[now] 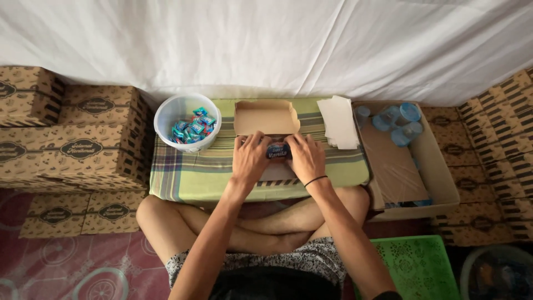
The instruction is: A person is manually packing a variety of small food items, including snack cakes and candies, into a cardboard box while sitting on the floor.
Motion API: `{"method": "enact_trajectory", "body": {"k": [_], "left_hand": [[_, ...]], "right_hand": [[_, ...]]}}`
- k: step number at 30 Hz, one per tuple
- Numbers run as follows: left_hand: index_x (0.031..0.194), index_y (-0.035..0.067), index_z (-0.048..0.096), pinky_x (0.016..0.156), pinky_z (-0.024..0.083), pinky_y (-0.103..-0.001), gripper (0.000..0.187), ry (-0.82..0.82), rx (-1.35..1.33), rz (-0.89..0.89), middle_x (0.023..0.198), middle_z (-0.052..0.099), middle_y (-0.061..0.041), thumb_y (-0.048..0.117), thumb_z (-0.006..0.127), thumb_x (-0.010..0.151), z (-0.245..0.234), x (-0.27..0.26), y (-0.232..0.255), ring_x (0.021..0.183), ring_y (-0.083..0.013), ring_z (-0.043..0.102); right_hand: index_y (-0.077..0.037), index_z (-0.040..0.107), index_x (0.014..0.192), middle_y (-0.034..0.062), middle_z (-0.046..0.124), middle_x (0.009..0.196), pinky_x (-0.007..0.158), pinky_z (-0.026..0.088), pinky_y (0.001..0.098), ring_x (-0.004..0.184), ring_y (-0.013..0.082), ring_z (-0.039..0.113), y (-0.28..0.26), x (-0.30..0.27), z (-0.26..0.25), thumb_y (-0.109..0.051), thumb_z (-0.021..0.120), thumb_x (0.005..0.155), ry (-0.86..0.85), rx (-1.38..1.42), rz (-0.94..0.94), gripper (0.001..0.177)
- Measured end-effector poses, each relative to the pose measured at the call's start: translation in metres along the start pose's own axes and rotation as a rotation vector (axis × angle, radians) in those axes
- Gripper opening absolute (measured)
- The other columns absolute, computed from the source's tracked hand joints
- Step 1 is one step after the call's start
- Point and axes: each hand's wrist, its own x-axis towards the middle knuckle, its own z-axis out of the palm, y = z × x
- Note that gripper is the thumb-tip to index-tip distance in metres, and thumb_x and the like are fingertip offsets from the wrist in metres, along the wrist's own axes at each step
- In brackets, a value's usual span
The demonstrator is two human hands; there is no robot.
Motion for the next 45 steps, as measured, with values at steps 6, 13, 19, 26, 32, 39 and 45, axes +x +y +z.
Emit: {"method": "enact_trajectory", "body": {"k": [6, 13, 19, 26, 32, 39, 45], "left_hand": [[0.105, 0.016, 0.073, 0.083, 0.055, -0.037, 0.02, 0.148, -0.43, -0.134, 0.099, 0.069, -0.004, 0.024, 0.081, 0.089, -0.074, -0.01, -0.005, 0.091, -0.0286, 0.072], [0.131, 0.013, 0.063, 0.092, 0.056, -0.052, 0.038, 0.041, -0.567, -0.318, 0.112, 0.067, -0.014, 0.032, 0.071, 0.098, -0.058, -0.079, -0.044, 0.109, -0.0407, 0.069], [0.148, 0.003, 0.05, 0.102, 0.046, -0.064, 0.062, -0.226, -0.651, -0.245, 0.129, 0.065, -0.031, 0.033, 0.063, 0.095, -0.059, -0.093, -0.05, 0.12, -0.054, 0.06], [0.147, 0.019, 0.058, 0.1, 0.054, -0.05, 0.099, -0.182, -0.351, -0.236, 0.121, 0.072, -0.008, 0.054, 0.092, 0.06, -0.029, -0.104, -0.058, 0.112, -0.035, 0.069], [0.149, 0.019, 0.057, 0.099, 0.054, -0.053, 0.095, -0.203, -0.298, -0.245, 0.121, 0.071, -0.009, 0.049, 0.089, 0.064, -0.026, -0.106, -0.056, 0.113, -0.0384, 0.068], [0.146, 0.02, 0.062, 0.094, 0.057, -0.052, 0.096, -0.124, -0.216, -0.221, 0.119, 0.071, -0.007, 0.056, 0.089, 0.061, -0.016, -0.113, -0.058, 0.11, -0.0364, 0.07], [0.144, 0.017, 0.062, 0.096, 0.055, -0.05, 0.09, -0.095, -0.268, -0.199, 0.12, 0.071, -0.007, 0.054, 0.09, 0.066, -0.013, -0.114, -0.06, 0.112, -0.0341, 0.069]], "right_hand": [[-0.013, 0.073, 0.113, 0.013, 0.072, 0.118, 0.093, 0.055, 0.0502, 0.111, 0.0407, 0.067, 0.007, -0.015, -0.021, -0.031, 0.086, 0.082, 0.167, 0.702, -0.013, 0.039], [-0.01, 0.064, 0.136, 0.0199, 0.066, 0.134, 0.1, 0.054, 0.0463, 0.117, 0.0366, 0.067, 0.004, -0.06, 0.01, -0.023, 0.074, 0.096, 0.249, 1.124, 0.302, 0.044], [-0.002, 0.056, 0.145, 0.0318, 0.058, 0.141, 0.11, 0.046, 0.0552, 0.131, 0.0457, 0.054, -0.006, -0.085, -0.001, -0.023, 0.052, 0.107, 0.198, 1.24, 0.378, 0.043], [-0.006, 0.076, 0.118, 0.0158, 0.078, 0.112, 0.087, 0.062, 0.0387, 0.102, 0.0262, 0.076, 0.056, -0.155, 0.0, -0.011, 0.061, 0.103, 0.324, 1.119, 0.331, 0.022], [0.0, 0.075, 0.12, 0.0242, 0.075, 0.114, 0.086, 0.06, 0.0468, 0.103, 0.0381, 0.073, 0.172, -0.3, -0.03, -0.025, 0.067, 0.1, -0.016, 0.939, 0.703, 0.033], [-0.002, 0.065, 0.141, 0.0321, 0.065, 0.137, 0.114, 0.045, 0.0599, 0.125, 0.0545, 0.06, 0.276, -0.505, 0.024, -0.039, 0.068, 0.092, -0.663, 0.579, 0.938, 0.062], [-0.028, 0.059, 0.149, 0.0157, 0.058, 0.152, 0.119, 0.043, 0.0496, 0.141, 0.0394, 0.053, 0.259, -0.527, 0.055, -0.081, 0.077, 0.075, -0.83, 0.59, 1.105, 0.093]]}}
